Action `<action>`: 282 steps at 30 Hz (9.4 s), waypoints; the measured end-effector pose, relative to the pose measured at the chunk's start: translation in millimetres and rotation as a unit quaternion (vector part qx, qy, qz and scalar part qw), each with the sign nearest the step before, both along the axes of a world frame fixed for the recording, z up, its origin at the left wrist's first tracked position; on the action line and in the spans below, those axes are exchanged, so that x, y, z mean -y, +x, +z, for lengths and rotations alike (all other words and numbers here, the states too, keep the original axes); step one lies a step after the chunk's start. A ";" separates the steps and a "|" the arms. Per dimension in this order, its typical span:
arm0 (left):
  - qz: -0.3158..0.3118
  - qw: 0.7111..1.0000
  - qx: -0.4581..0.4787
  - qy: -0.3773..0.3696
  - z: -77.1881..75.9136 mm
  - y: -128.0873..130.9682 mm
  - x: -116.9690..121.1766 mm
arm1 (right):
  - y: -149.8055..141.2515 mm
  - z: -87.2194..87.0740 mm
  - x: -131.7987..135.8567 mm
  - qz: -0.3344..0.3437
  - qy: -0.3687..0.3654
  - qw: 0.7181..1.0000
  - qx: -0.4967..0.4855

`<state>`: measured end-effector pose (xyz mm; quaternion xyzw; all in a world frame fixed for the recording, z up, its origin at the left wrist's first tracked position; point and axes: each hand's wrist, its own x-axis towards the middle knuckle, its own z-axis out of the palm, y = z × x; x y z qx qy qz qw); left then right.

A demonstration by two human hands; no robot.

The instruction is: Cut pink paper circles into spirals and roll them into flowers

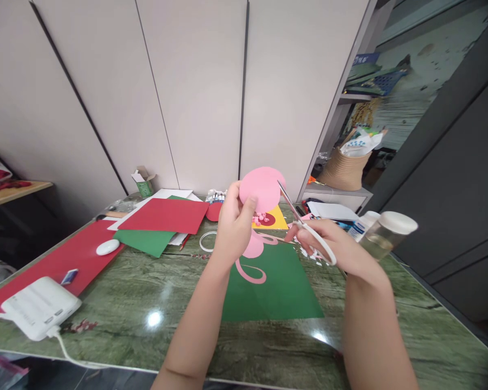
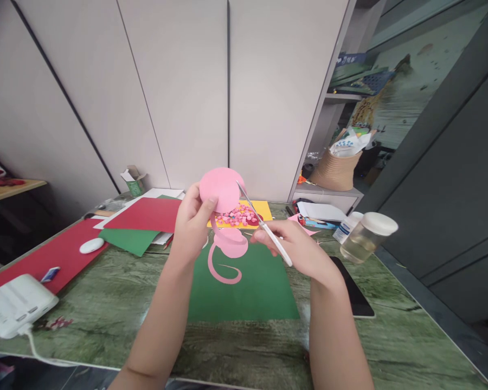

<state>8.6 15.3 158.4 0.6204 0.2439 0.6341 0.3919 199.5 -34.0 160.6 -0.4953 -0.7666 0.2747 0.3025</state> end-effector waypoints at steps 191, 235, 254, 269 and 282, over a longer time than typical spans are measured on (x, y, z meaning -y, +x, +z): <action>-0.017 0.999 0.036 -0.014 -1.4 6.9 3.0 | -9.5 0.4 0.9 -0.004 0.011 1.000 -0.008; -0.021 0.999 -0.011 -0.030 -0.8 6.4 7.7 | -12.8 2.2 2.3 -0.013 0.010 1.000 0.011; -0.021 0.999 0.017 -0.029 1.3 6.9 7.7 | -14.7 2.1 2.6 -0.015 0.009 1.000 -0.011; -0.040 0.997 -0.044 -0.043 2.9 3.3 9.7 | -13.1 1.3 1.9 -0.014 0.021 1.000 0.004; -0.023 0.999 -0.023 -0.029 3.0 1.6 6.4 | -10.3 0.4 1.2 -0.010 0.018 1.000 0.001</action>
